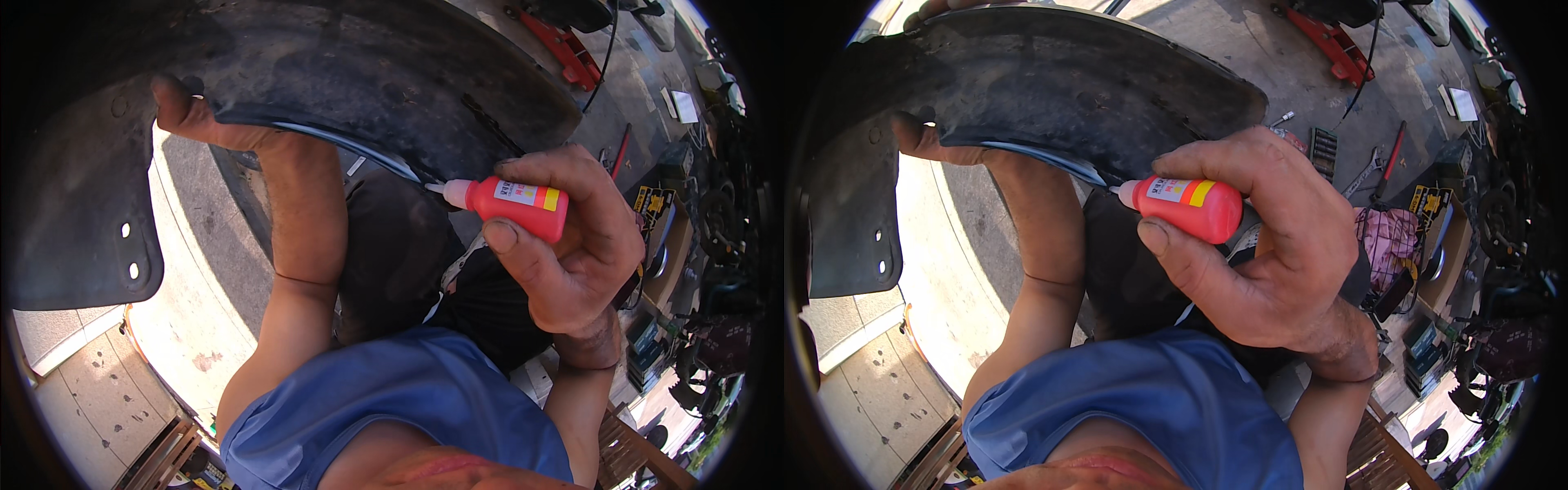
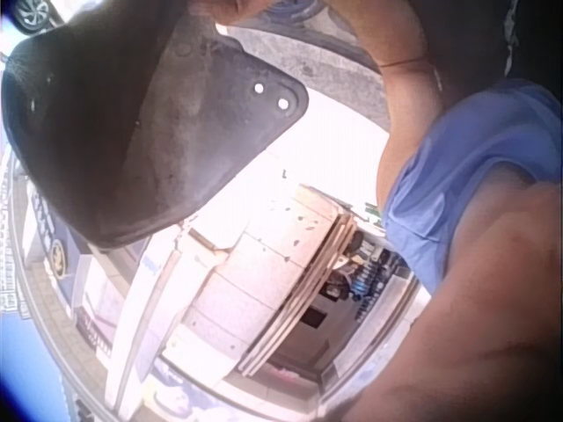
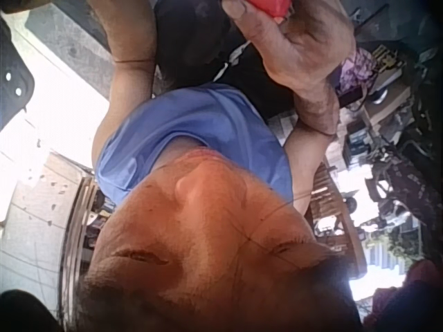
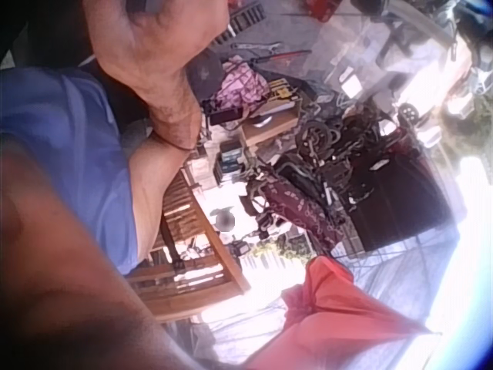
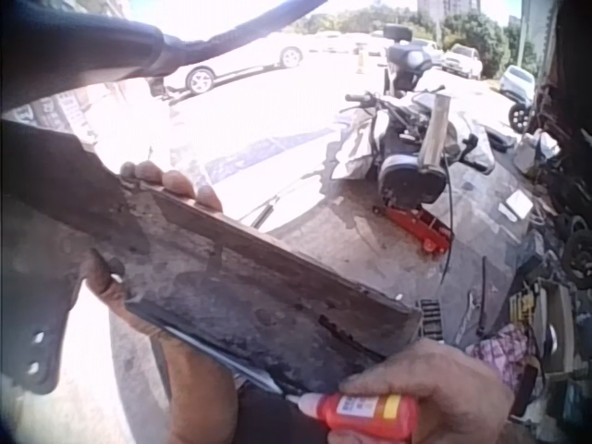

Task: The person applies adhesive from a small bottle to a crack in a black plastic motorcycle part while holding it by hand.

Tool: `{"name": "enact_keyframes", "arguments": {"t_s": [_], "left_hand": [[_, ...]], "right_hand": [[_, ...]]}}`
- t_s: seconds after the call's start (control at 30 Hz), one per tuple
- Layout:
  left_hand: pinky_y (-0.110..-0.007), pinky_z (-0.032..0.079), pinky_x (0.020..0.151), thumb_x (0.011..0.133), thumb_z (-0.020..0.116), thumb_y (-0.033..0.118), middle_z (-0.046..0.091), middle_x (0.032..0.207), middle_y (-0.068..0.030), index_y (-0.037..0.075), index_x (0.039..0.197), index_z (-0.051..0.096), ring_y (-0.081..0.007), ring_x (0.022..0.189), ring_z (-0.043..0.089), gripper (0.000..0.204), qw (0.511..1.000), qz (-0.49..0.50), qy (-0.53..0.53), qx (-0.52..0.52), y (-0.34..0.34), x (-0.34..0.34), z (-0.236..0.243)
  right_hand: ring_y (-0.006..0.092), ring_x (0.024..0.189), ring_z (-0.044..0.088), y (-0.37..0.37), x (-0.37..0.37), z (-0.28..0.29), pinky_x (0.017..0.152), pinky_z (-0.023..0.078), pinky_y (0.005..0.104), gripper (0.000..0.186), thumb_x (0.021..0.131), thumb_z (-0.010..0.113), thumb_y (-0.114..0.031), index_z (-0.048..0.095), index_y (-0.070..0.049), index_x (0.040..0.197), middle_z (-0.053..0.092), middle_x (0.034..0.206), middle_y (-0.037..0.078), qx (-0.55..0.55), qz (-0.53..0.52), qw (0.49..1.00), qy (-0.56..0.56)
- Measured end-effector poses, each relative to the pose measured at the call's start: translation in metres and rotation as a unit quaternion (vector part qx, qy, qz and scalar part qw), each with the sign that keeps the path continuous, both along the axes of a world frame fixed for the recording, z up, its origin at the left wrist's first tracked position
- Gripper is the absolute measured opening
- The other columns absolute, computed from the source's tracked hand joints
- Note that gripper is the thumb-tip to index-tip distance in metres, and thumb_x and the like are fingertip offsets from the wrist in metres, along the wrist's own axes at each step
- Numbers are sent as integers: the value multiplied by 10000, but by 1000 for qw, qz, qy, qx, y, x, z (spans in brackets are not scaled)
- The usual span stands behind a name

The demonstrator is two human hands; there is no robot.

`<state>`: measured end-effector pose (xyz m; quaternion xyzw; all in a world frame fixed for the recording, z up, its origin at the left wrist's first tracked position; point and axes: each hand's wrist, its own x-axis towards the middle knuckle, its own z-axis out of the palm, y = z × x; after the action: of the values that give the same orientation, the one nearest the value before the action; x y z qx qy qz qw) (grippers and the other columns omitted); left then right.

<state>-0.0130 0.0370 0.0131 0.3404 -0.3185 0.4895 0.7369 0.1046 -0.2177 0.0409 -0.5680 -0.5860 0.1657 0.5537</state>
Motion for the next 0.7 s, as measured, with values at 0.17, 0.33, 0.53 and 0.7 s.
{"name": "enact_keyframes", "arguments": {"t_s": [0.17, 0.33, 0.53, 0.7], "left_hand": [[-548, 302, 1239, 968, 606, 429, 479, 1496, -216, -19, 1506, 392, -378, 1424, 445, 732, 994, 7, -41, 100, 12, 6, -7], [-544, 309, 1236, 971, 593, 434, 475, 1504, -216, -22, 1508, 395, -374, 1427, 450, 731, 994, 14, -40, 105, 27, 4, -19], [-544, 307, 1233, 968, 563, 464, 482, 1505, -208, -24, 1511, 418, -372, 1423, 459, 744, 994, 36, -28, 102, 21, 3, -14], [-545, 309, 1230, 963, 558, 478, 492, 1496, -208, -18, 1516, 422, -373, 1417, 467, 756, 993, 55, 18, 100, 11, -4, -8]], "right_hand": [[193, 919, 643, 0, 1, 0, 816, 507, 307, 397, 847, 846, -108, 667, 71, 1153, 680, 1026, 146, 4, 5, 1000, -5], [182, 900, 641, 0, 1, 0, 799, 506, 295, 382, 853, 837, -87, 662, 75, 1152, 674, 1017, 141, 0, 5, 1000, -1], [172, 885, 636, 1, 1, -1, 784, 502, 285, 376, 854, 836, -79, 661, 75, 1149, 672, 1010, 136, -1, 7, 1000, 3], [166, 876, 622, 1, 2, -2, 781, 494, 287, 378, 849, 843, -82, 664, 72, 1145, 675, 1001, 131, 6, 3, 1000, -3]]}}
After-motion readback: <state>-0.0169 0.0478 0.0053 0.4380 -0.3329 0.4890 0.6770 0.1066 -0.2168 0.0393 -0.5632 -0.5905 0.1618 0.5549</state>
